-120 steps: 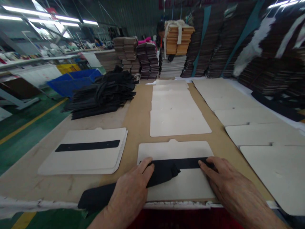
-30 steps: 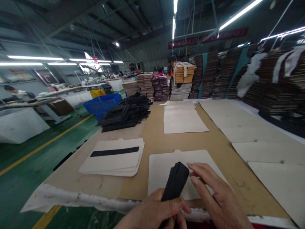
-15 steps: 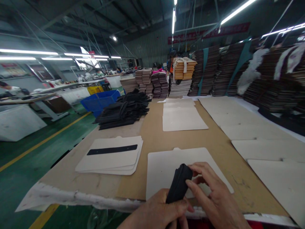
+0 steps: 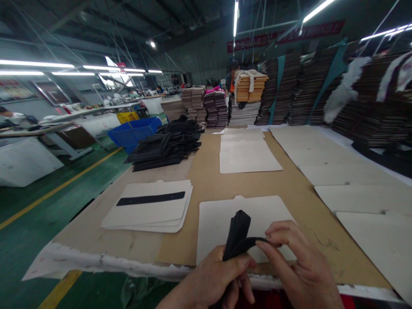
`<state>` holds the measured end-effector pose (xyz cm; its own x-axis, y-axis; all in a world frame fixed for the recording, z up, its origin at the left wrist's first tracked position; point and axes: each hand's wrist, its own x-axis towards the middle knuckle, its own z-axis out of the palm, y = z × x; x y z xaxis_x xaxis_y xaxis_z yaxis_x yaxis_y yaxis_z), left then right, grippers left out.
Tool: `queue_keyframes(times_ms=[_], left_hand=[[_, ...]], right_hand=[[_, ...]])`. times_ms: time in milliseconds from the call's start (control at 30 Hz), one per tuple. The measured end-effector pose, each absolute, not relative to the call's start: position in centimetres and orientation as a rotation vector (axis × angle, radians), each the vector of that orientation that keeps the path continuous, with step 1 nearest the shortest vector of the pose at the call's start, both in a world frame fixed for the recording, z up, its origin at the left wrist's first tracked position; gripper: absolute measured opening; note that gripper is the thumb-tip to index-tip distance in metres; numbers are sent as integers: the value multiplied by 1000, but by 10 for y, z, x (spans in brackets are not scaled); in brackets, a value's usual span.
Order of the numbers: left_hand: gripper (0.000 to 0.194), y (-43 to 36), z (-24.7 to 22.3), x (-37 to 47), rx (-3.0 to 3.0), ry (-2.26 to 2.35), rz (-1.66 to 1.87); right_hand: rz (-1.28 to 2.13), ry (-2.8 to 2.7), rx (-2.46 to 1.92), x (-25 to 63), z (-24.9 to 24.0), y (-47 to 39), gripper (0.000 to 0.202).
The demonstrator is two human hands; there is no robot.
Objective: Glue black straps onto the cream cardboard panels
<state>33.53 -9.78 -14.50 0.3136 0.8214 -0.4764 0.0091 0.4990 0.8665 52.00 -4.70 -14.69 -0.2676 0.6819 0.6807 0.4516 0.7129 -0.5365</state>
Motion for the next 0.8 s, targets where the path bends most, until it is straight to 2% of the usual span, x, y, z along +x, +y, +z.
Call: queue_keyframes(times_ms=[133,333,433,567,800], left_hand=[[58,-96,-148,336,915,1103,618],[55,-95,-149,336,916,1076,627],[54,-95,-149,337,918,1073,619],[56,-94,-146,339,917,1064,641],[55,-92,-144,340,924,1067,613]], right_hand=[[286,-1904,-874,515,-147,-45,8],[90,-1967,-788,513,-157,-41,30],[34,-1986,-773,513,-159,-41,30],[111,-1981,-806,512,-156,-43,22],[209,-2035,-855,515,-154,-41,30]])
